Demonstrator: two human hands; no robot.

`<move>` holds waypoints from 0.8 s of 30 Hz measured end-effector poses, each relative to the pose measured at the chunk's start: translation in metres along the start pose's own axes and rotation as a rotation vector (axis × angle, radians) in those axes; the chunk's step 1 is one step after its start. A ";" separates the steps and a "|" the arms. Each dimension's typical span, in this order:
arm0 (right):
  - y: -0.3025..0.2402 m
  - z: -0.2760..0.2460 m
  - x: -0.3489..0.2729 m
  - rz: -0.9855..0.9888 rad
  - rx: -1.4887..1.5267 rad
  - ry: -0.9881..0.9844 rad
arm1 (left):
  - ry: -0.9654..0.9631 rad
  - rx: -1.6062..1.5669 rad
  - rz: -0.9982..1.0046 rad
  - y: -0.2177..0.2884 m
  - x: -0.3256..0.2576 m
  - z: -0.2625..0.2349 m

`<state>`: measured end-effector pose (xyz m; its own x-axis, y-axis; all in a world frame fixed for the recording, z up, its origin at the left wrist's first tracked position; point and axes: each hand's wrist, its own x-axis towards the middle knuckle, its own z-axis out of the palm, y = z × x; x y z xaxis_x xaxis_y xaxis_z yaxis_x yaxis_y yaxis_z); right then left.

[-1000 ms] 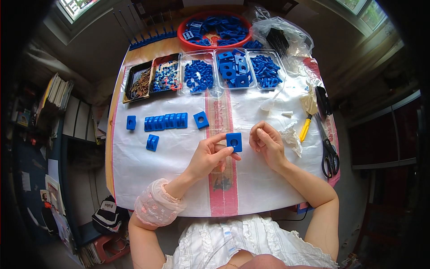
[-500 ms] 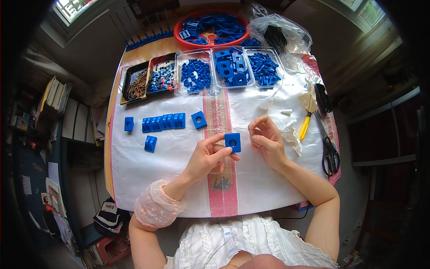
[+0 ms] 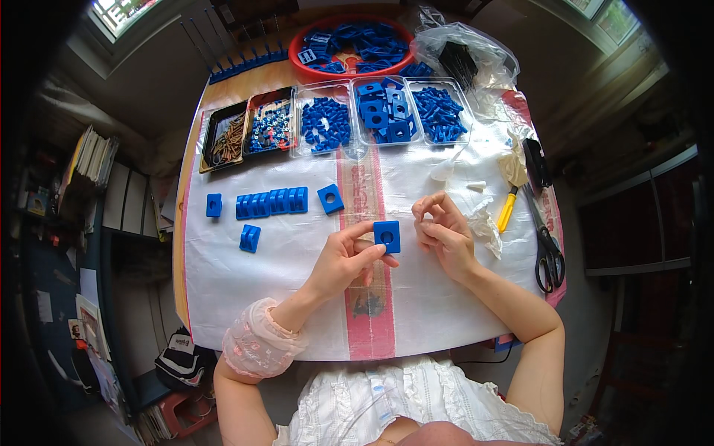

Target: The person is assembling small blue plastic housings by applying glue from a tube and inserting small orange components.

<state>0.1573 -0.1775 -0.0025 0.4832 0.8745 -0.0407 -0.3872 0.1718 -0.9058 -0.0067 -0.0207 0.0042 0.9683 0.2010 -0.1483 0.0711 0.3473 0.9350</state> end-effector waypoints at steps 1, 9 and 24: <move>0.000 -0.001 -0.001 0.022 0.029 0.000 | -0.004 0.001 -0.001 -0.001 0.000 -0.001; 0.001 0.005 0.001 -0.041 0.005 0.000 | 0.001 0.001 -0.013 -0.001 0.000 -0.002; 0.003 0.000 0.002 -0.048 -0.013 -0.009 | -0.007 -0.007 -0.004 0.000 0.000 0.000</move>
<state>0.1569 -0.1752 -0.0052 0.4936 0.8696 0.0069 -0.3535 0.2079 -0.9120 -0.0069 -0.0206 0.0044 0.9696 0.1931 -0.1502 0.0738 0.3543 0.9322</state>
